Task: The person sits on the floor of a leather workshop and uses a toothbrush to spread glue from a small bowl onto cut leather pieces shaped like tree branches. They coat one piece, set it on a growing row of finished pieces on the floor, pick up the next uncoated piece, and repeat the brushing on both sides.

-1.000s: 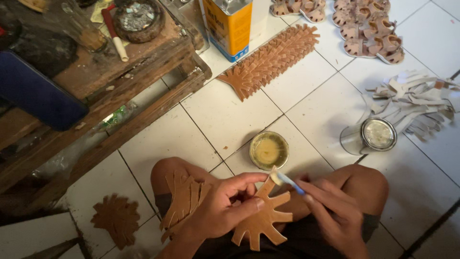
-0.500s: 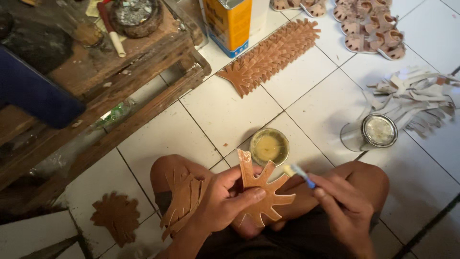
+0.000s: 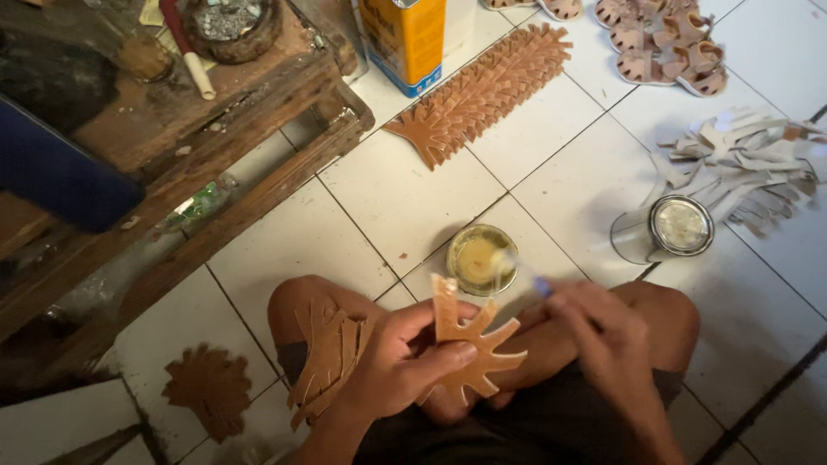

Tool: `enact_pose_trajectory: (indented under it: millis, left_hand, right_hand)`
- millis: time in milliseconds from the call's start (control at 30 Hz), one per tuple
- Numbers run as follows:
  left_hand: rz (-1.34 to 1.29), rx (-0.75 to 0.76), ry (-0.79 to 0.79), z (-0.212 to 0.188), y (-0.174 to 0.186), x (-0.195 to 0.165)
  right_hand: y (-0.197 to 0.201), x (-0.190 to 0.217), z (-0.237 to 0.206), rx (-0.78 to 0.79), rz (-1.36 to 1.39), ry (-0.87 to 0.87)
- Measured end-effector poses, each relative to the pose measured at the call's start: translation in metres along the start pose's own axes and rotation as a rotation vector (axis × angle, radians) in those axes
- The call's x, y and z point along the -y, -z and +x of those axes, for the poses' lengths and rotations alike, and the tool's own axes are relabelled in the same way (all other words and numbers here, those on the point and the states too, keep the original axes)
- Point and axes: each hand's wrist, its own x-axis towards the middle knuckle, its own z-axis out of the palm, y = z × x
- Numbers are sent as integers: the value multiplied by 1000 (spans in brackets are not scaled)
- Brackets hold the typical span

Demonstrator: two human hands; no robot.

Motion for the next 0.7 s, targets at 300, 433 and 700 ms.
enact_pose_trajectory:
  millis: [300, 433, 700]
  left_hand:
    - [-150, -38, 46, 2, 1, 14]
    - [-177, -42, 88, 4, -1, 16]
    - [-159, -38, 51, 3, -2, 18]
  right_hand:
    - [8, 2, -20, -13, 28, 100]
    - [1, 4, -17, 78, -11, 23]
    - [3, 13, -16, 74, -37, 24]
